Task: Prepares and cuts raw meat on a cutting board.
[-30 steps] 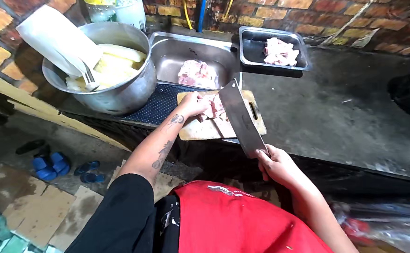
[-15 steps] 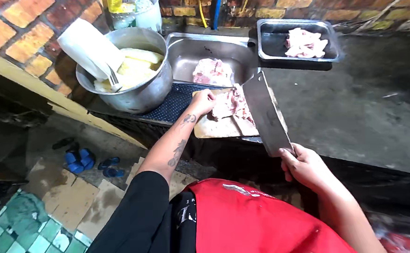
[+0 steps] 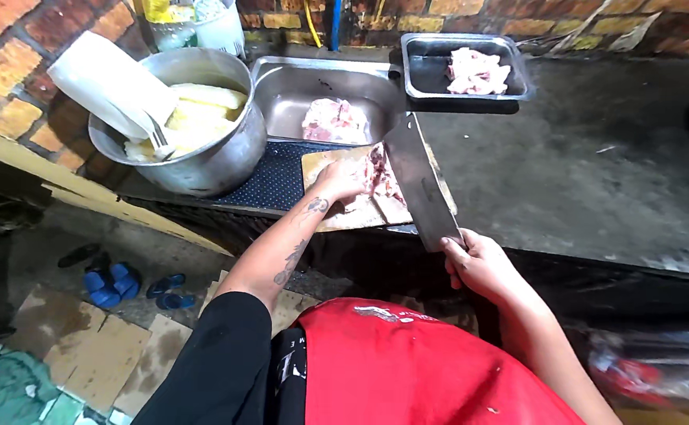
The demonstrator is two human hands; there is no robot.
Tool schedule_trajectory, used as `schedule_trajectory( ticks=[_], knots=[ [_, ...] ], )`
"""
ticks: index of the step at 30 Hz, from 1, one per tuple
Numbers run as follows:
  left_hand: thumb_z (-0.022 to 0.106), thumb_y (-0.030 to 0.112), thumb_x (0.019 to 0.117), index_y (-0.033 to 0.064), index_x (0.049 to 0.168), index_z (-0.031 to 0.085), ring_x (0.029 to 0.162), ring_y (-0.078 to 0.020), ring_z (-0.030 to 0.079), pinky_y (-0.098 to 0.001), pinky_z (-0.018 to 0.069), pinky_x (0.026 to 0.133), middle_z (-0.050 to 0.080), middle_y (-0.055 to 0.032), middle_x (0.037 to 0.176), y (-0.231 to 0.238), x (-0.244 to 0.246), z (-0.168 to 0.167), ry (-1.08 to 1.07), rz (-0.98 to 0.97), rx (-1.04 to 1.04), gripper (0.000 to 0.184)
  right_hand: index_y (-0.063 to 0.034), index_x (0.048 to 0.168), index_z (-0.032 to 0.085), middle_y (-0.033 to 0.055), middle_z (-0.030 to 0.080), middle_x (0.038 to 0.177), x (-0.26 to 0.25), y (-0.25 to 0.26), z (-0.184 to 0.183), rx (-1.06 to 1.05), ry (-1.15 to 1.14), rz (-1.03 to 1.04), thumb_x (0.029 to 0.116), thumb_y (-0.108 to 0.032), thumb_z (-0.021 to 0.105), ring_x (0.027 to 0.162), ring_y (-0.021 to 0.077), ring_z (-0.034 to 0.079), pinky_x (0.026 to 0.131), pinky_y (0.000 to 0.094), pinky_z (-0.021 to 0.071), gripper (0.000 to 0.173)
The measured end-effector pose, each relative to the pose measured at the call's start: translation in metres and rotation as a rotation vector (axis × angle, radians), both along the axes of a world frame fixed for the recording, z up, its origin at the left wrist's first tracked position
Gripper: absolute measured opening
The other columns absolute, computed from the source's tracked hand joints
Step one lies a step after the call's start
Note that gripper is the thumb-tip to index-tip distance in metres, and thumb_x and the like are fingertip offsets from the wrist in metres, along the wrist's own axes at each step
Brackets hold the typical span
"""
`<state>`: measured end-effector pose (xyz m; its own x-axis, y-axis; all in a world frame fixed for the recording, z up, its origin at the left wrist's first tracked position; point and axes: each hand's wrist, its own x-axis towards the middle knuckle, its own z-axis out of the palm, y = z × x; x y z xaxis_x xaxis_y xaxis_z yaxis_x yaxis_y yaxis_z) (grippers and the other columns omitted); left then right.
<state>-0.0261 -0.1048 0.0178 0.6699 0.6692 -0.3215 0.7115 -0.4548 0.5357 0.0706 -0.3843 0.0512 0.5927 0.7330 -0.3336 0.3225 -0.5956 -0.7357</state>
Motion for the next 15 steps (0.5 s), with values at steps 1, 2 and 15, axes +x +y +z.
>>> schedule_trajectory(
  ticks=[1, 2, 15],
  knots=[
    [0.080, 0.037, 0.0848, -0.0063, 0.134, 0.054, 0.117, -0.0419, 0.064, -0.0632, 0.0493, 0.099, 0.065, -0.0280, 0.122, -0.001, 0.000, -0.002, -0.038, 0.040, -0.018, 0.071, -0.0009, 0.114, 0.059, 0.0004, 0.054, 0.065, 0.000, 0.001, 0.001, 0.011, -0.002, -0.004, 0.1111, -0.019, 0.045, 0.047, 0.0053, 0.055, 0.048, 0.0220, 0.0511, 0.023],
    [0.080, 0.035, 0.0861, -0.0053, 0.133, 0.053, 0.111, -0.0393, 0.066, -0.0609, 0.0516, 0.096, 0.066, -0.0260, 0.117, 0.000, -0.001, -0.006, -0.101, 0.090, -0.067, 0.067, -0.0009, 0.114, 0.059, 0.0004, 0.054, 0.065, 0.000, 0.003, 0.002, 0.022, -0.005, -0.006, 0.1112, -0.019, 0.045, 0.047, 0.0052, 0.055, 0.048, 0.0216, 0.0512, 0.023],
    [0.072, 0.020, 0.0898, -0.0001, 0.131, 0.050, 0.094, -0.0288, 0.066, -0.0486, 0.0566, 0.081, 0.065, -0.0207, 0.111, 0.002, -0.046, -0.020, -0.419, 0.363, -0.366, 0.051, -0.0011, 0.122, 0.061, 0.0177, 0.066, 0.081, -0.023, 0.077, -0.017, 0.073, -0.325, 0.134, 0.1096, -0.024, 0.042, 0.067, 0.0326, 0.068, 0.066, 0.0553, 0.0574, 0.033]
  ],
)
